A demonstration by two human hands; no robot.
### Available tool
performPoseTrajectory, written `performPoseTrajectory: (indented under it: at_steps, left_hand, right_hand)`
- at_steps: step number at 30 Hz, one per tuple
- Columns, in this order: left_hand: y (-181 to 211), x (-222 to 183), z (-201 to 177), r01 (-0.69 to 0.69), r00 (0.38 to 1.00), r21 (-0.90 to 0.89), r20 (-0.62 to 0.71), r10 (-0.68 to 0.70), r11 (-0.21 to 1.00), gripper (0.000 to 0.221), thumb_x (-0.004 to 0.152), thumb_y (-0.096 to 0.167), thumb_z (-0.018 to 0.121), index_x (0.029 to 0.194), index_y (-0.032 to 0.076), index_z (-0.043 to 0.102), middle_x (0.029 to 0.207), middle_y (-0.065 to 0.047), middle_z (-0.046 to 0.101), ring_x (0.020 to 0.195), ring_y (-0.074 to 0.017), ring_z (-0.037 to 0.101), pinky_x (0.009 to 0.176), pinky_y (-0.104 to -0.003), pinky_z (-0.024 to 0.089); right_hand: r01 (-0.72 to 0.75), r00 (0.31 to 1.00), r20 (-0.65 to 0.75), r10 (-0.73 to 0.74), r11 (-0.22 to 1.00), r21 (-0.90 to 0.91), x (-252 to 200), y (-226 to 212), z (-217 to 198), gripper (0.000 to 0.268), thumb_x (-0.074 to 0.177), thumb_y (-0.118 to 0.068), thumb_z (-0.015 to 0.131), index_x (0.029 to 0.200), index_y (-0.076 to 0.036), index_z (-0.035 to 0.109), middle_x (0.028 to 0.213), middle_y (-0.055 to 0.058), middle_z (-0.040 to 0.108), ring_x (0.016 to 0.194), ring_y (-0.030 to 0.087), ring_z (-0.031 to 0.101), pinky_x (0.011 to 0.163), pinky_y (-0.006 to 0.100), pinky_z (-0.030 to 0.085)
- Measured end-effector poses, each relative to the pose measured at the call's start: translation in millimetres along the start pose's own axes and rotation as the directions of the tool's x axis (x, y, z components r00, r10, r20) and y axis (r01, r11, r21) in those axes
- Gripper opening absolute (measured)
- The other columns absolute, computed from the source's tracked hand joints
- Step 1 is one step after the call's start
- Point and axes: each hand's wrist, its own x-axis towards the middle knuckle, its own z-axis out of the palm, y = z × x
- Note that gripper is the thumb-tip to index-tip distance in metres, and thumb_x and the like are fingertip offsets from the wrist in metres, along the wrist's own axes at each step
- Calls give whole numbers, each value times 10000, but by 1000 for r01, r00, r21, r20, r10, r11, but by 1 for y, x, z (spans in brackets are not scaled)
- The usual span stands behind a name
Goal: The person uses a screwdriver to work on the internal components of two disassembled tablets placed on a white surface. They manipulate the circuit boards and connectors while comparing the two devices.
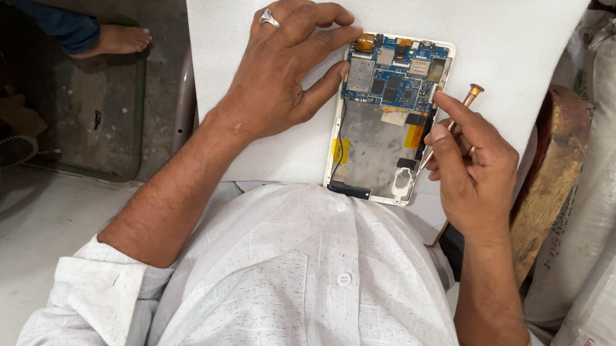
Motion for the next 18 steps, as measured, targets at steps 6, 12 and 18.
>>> performPoseTrajectory:
  at_steps: [6,12,18]
  left_hand:
    - [1,1,-2,-9,1000,-16,-7,9,1000,355,1051,216,726,1392,136,669,1428,-33,545,1346,-228,486,1159,-473,366]
    - [1,3,-7,23,1000,-103,7,-23,994,392,1023,215,755,1392,123,662,1403,-29,572,1331,-216,500,1131,-441,402]
    - [4,6,-14,57,996,-124,68,-49,991,439,978,230,765,1387,110,660,1403,-48,576,1324,-229,504,1117,-455,411]
  right_hand:
    - [-12,1000,3,12,1000,21,1,0,-2,323,1061,-64,616,1380,-30,649,888,41,686,629,32,589,540,179,509]
    - [-14,1000,-20,15,1000,19,1,2,0,311,1063,-66,618,1369,-21,652,901,44,698,637,28,595,536,172,498]
    - [22,1000,-14,-21,999,39,0,4,1,295,1068,-68,621,1354,-8,657,910,48,696,637,25,591,536,173,486]
